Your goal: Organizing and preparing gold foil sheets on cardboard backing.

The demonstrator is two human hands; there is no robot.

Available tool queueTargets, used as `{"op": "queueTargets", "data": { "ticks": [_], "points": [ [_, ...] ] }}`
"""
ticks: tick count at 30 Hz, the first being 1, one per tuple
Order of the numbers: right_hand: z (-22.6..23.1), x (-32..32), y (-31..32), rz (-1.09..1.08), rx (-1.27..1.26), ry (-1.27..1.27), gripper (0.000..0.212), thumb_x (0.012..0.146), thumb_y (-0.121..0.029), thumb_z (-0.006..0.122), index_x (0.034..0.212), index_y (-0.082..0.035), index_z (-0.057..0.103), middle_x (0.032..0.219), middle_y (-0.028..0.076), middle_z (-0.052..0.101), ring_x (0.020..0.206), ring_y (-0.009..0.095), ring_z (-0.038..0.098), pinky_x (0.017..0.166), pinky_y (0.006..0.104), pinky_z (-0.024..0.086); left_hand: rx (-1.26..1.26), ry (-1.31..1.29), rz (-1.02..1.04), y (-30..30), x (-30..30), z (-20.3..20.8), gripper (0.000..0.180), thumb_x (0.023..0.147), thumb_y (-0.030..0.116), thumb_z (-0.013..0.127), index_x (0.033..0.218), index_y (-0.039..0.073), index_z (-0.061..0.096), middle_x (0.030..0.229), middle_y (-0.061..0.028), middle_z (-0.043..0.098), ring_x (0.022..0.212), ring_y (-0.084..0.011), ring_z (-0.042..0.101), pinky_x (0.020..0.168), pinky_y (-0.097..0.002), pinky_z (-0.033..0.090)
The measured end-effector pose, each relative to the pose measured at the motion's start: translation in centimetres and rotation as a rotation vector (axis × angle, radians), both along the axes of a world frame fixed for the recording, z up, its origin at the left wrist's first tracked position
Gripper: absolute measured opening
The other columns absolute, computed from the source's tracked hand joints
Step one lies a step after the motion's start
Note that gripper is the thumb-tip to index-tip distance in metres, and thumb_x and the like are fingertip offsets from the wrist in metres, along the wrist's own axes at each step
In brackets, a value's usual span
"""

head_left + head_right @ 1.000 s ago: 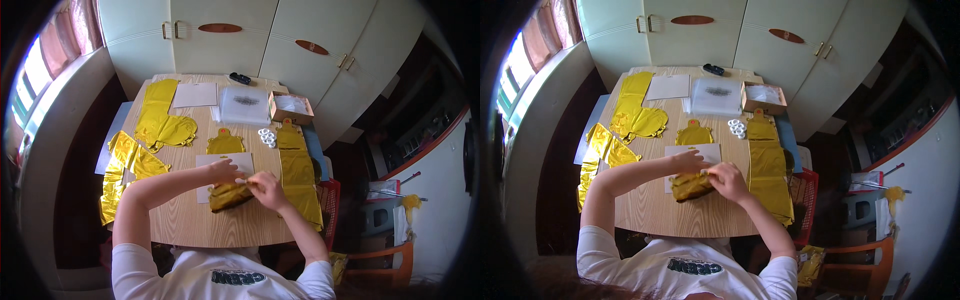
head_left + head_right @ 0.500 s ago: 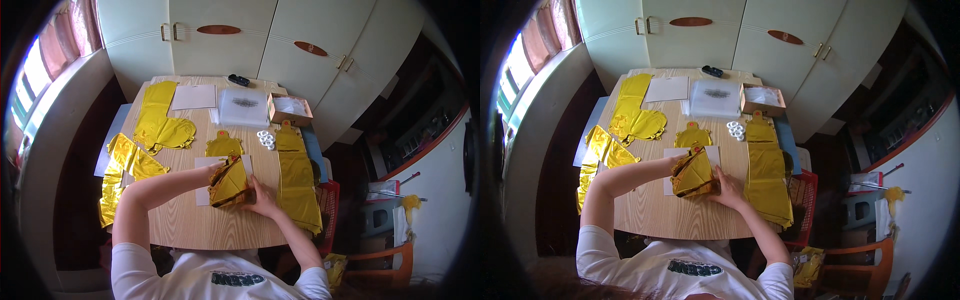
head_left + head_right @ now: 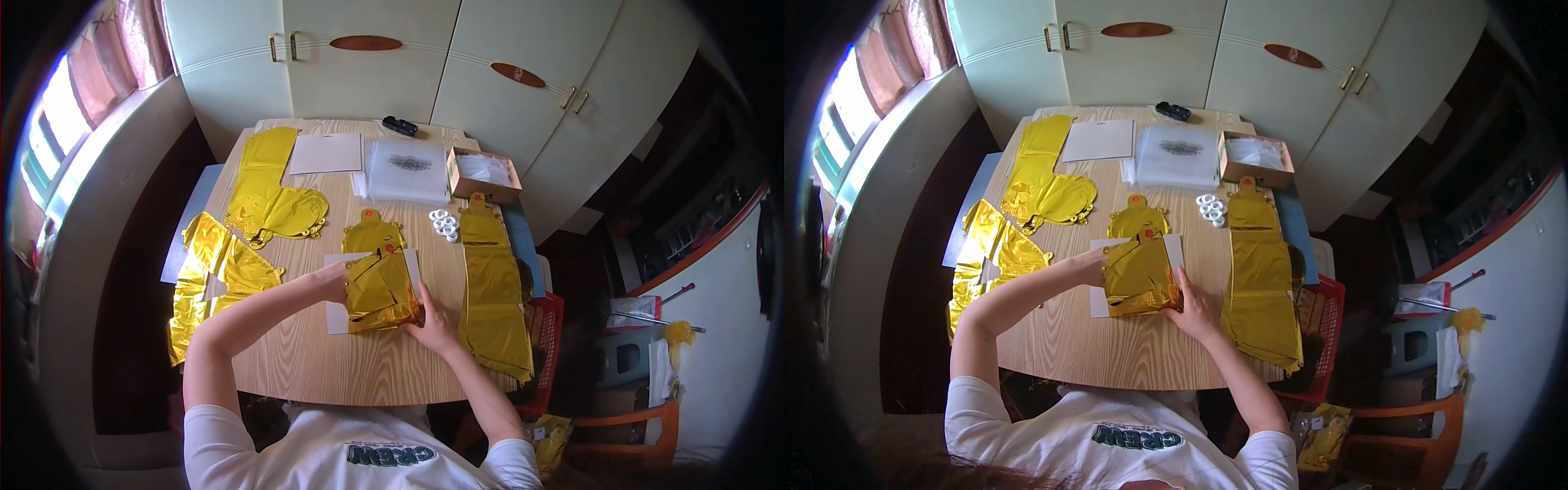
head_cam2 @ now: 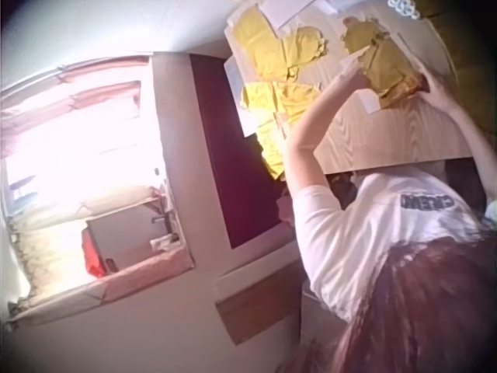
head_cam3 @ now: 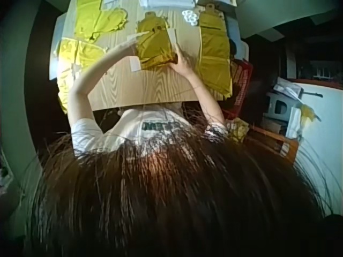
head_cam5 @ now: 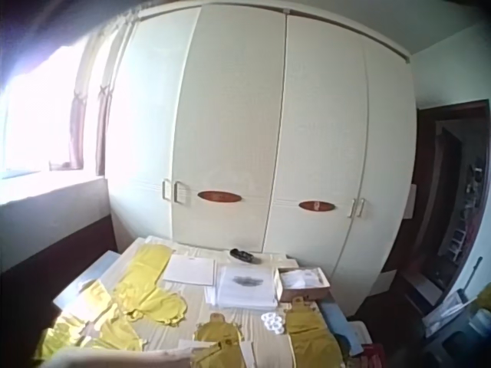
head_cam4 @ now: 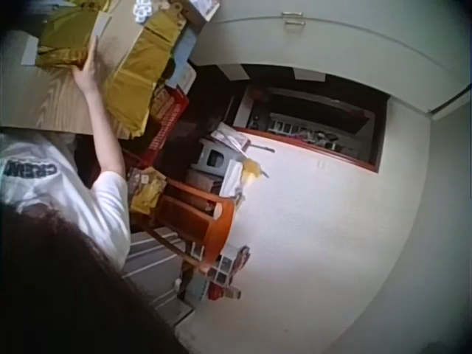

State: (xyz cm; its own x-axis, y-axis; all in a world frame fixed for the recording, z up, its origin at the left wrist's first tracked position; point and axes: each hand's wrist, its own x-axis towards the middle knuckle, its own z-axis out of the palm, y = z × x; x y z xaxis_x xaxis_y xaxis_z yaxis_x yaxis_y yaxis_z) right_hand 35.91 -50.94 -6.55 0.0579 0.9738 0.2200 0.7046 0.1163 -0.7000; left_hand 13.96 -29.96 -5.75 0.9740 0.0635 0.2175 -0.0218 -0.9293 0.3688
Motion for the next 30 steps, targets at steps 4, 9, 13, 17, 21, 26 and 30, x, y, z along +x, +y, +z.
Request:
{"op": "queueTargets", "data": {
  "ticks": [4,9,13,17,21,26,30],
  "points": [
    [-0.8,0.8,0.3,0.066,0.056,-0.025,0.115,0.070,-0.025,0.087,0.156,-0.010,0.011,0.129,0.017,0.060,0.113,0.034,0.060,0.095,0.0426,0.048,-0.068,0.322,0.122,-2.3,-1.2,4.0,0.046,0.080,0.029,0.075,0.121,0.011,0.065,0.129,-0.0094,0.060,0.127,-0.0332,0.046,0.110,-0.0438,0.035],
    [-1.4,0.7,0.9,0.064,0.080,-0.061,0.121,0.067,-0.031,0.088,0.156,-0.008,0.008,0.133,0.014,0.059,0.113,0.033,0.058,0.102,0.0427,0.041,-0.064,0.085,0.176,-4.7,-5.3,0.4,0.037,0.076,0.018,0.069,0.111,0.007,0.068,0.125,-0.0122,0.060,0.123,-0.0363,0.048,0.105,-0.0456,0.039],
    [-0.6,0.6,0.8,0.031,-0.014,-0.084,0.124,0.066,-0.036,0.088,0.156,-0.008,0.007,0.137,0.013,0.058,0.116,0.034,0.055,0.105,0.0439,0.037,-0.155,0.083,0.316,-8.2,-6.2,2.1,0.044,0.073,0.020,0.065,0.115,0.006,0.066,0.130,-0.0158,0.055,0.129,-0.0367,0.045,0.106,-0.0472,0.037],
    [-0.3,0.6,1.0,0.028,-0.099,-0.145,0.126,0.064,-0.041,0.088,0.155,-0.007,0.008,0.139,0.015,0.056,0.118,0.036,0.053,0.106,0.0433,0.036,-0.121,0.031,0.416,-10.0,-6.4,2.1,0.054,0.077,0.037,0.070,0.117,0.002,0.063,0.133,-0.0172,0.053,0.127,-0.0365,0.047,0.107,-0.0474,0.036],
    [-0.9,0.6,0.8,0.003,-0.009,-0.176,0.128,0.062,-0.049,0.086,0.154,-0.004,0.010,0.139,0.015,0.055,0.120,0.037,0.051,0.108,0.0434,0.034,-0.216,-0.024,0.593,-11.2,-5.1,1.8,0.053,0.079,0.043,0.072,0.111,0.001,0.065,0.133,-0.0162,0.053,0.123,-0.0338,0.050,0.105,-0.0467,0.037],
    [-0.7,1.1,1.0,-0.042,-0.078,-0.308,0.125,0.062,-0.065,0.078,0.151,-0.002,0.020,0.139,0.011,0.055,0.117,0.033,0.052,0.106,0.0415,0.036,-0.240,-0.001,0.698,-11.6,-4.7,1.1,0.040,0.079,0.036,0.073,0.098,0.001,0.069,0.131,-0.0142,0.054,0.122,-0.0303,0.050,0.103,-0.0449,0.037],
    [0.2,0.9,0.8,-0.077,-0.024,-0.401,0.113,0.060,-0.070,0.077,0.143,-0.003,0.039,0.124,0.012,0.062,0.109,0.029,0.055,0.096,0.0415,0.042,-0.238,-0.027,0.742,-12.0,-4.5,0.6,0.032,0.080,0.032,0.071,0.090,0.001,0.071,0.131,-0.0137,0.054,0.124,-0.0294,0.049,0.103,-0.0439,0.036]
  ]
}}
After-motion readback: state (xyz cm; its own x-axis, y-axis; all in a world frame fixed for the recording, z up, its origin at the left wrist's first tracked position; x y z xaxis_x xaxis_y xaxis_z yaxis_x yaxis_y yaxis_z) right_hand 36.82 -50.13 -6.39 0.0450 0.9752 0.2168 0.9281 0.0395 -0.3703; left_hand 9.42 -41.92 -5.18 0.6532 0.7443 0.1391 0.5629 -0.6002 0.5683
